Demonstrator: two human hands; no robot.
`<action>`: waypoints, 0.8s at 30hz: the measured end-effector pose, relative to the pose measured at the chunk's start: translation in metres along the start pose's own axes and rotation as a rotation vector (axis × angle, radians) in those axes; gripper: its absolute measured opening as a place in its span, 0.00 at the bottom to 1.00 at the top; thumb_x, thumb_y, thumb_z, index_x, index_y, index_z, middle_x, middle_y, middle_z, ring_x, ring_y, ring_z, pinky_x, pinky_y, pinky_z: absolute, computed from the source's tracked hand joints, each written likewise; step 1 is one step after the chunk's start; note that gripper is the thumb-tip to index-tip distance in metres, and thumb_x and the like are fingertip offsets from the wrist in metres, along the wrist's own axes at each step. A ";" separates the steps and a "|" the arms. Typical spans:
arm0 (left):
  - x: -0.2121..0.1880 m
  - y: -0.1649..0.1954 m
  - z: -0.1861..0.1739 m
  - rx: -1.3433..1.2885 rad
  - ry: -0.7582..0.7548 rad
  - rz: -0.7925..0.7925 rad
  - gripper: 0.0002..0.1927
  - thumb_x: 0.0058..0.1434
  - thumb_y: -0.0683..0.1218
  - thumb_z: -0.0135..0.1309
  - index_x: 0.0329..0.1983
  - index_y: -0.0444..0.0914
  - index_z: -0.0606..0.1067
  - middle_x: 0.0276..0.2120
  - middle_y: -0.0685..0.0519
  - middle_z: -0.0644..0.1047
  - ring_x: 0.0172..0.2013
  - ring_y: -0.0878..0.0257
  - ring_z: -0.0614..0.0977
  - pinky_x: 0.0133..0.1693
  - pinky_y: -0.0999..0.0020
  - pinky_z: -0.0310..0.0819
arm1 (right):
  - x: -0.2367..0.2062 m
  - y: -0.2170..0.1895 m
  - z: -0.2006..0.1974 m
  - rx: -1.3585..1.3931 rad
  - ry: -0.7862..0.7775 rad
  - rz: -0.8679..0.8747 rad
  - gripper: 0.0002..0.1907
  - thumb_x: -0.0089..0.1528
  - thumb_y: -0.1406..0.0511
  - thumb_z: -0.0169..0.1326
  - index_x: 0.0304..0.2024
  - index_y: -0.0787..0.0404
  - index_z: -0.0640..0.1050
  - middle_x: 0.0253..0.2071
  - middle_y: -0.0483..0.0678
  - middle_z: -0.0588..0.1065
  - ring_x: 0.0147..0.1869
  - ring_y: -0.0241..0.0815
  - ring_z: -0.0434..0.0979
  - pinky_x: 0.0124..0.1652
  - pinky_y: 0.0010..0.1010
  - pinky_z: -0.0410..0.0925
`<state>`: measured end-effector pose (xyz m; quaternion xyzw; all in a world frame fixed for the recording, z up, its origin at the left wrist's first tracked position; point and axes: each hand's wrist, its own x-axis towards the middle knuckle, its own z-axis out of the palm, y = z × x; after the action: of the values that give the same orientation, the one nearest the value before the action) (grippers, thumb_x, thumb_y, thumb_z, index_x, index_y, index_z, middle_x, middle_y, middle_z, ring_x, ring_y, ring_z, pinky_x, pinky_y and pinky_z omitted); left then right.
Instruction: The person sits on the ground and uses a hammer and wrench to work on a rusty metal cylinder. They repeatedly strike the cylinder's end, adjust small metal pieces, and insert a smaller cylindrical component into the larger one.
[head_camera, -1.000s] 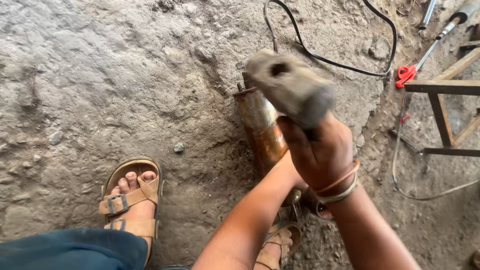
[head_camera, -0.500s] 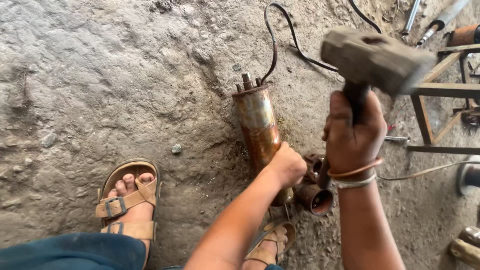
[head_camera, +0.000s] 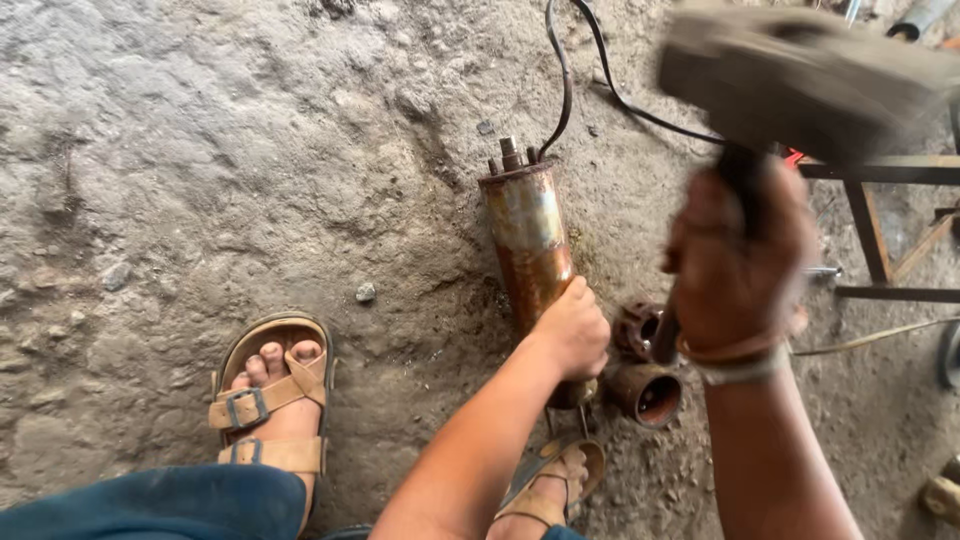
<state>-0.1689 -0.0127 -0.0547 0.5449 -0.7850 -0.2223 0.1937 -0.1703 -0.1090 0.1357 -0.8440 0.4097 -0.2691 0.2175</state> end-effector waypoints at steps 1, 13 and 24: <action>-0.001 0.001 0.002 -0.001 0.027 0.000 0.18 0.50 0.60 0.55 0.24 0.43 0.83 0.27 0.51 0.82 0.41 0.51 0.80 0.61 0.50 0.58 | -0.008 0.000 0.002 0.283 0.069 0.117 0.06 0.74 0.63 0.50 0.44 0.57 0.74 0.28 0.44 0.69 0.26 0.35 0.68 0.30 0.27 0.65; -0.004 0.003 0.033 -0.065 0.221 0.067 0.15 0.52 0.56 0.57 0.22 0.42 0.80 0.26 0.50 0.79 0.37 0.52 0.78 0.50 0.56 0.65 | 0.052 0.035 0.000 -0.067 -0.288 0.186 0.14 0.70 0.57 0.46 0.43 0.60 0.75 0.34 0.41 0.74 0.25 0.34 0.69 0.21 0.26 0.66; -0.016 0.001 0.013 -0.023 0.204 0.103 0.21 0.48 0.62 0.60 0.23 0.40 0.80 0.27 0.47 0.79 0.40 0.46 0.78 0.58 0.46 0.63 | -0.012 0.066 0.056 -0.346 -0.584 0.415 0.15 0.64 0.57 0.59 0.41 0.62 0.77 0.31 0.58 0.77 0.33 0.56 0.77 0.35 0.47 0.70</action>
<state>-0.1717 0.0044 -0.0655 0.5215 -0.7853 -0.1645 0.2902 -0.1791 -0.1282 0.0507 -0.8085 0.5318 0.1049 0.2290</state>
